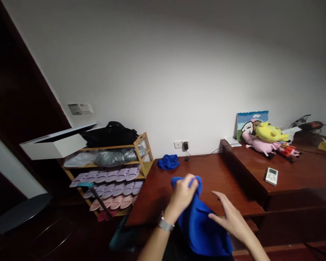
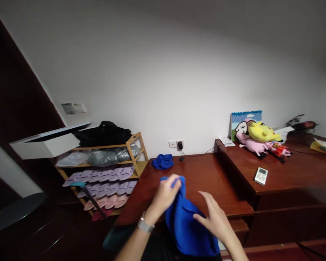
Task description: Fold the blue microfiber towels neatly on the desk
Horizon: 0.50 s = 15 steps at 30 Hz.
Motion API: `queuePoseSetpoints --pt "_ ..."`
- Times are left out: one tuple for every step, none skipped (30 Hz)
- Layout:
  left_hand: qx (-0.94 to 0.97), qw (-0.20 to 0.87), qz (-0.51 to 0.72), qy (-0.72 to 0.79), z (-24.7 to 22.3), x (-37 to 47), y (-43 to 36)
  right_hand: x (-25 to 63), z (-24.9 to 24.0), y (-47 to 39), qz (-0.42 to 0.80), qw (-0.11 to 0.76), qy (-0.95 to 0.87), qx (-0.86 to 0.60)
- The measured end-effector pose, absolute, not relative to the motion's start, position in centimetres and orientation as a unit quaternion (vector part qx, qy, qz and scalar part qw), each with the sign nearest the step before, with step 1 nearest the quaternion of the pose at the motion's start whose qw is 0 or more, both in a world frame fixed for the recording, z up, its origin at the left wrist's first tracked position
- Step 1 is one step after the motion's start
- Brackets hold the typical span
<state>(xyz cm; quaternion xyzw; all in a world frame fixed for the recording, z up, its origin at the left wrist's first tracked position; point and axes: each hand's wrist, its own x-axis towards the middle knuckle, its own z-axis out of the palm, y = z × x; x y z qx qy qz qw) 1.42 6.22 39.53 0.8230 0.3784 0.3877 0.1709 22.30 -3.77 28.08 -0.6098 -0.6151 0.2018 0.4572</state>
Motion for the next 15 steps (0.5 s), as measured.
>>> queuePoseSetpoints --pt "0.852 0.170 0.349 0.351 39.4 3.1 4.7 21.5 28.5 -4.0 0.204 0.473 -0.624 -0.587" --pt "0.870 0.173 0.319 0.333 39.1 4.3 3.4 20.8 28.9 -4.2 0.213 0.487 -0.630 -0.567" --pt "0.877 0.183 0.301 0.327 38.7 5.2 2.4 20.2 29.2 -4.3 0.225 0.499 -0.629 -0.552" --pt "0.873 0.204 0.297 0.328 38.2 5.6 1.7 19.8 29.5 -4.4 0.234 0.511 -0.624 -0.543" --pt "0.861 0.237 0.304 0.331 37.5 5.5 1.4 19.6 29.8 -4.3 0.238 0.522 -0.615 -0.541" --pt "0.845 0.273 0.318 0.333 36.8 5.0 1.5 19.5 30.1 -4.3 0.238 0.533 -0.606 -0.541" --pt "0.824 0.305 0.338 0.336 35.8 4.3 1.8 19.7 30.3 -4.3 0.235 0.548 -0.591 -0.543" --pt "0.804 0.330 0.359 0.341 34.6 3.3 2.2 19.9 30.6 -4.3 0.234 0.568 -0.569 -0.547" --pt "0.782 0.352 0.378 0.348 33.1 2.3 2.8 20.3 30.9 -4.3 0.236 0.592 -0.539 -0.552" --pt "0.761 0.377 0.389 0.356 31.3 1.3 3.2 20.7 31.1 -4.5 0.246 0.615 -0.502 -0.556" --pt "0.741 0.411 0.388 0.362 29.3 0.5 3.6 21.1 31.2 -4.7 0.265 0.637 -0.463 -0.557" --pt "0.724 0.458 0.372 0.357 27.0 0.0 3.7 21.5 31.1 -5.1 0.292 0.654 -0.426 -0.553" --pt "0.713 0.510 0.338 0.340 24.7 -0.3 3.6 21.8 30.9 -5.4 0.322 0.669 -0.391 -0.544" --pt "0.711 0.553 0.295 0.320 22.5 -0.4 3.3 22.1 30.4 -5.8 0.351 0.683 -0.358 -0.531" --pt "0.712 0.579 0.249 0.308 20.4 -0.2 2.7 22.4 29.7 -6.2 0.375 0.697 -0.325 -0.517"
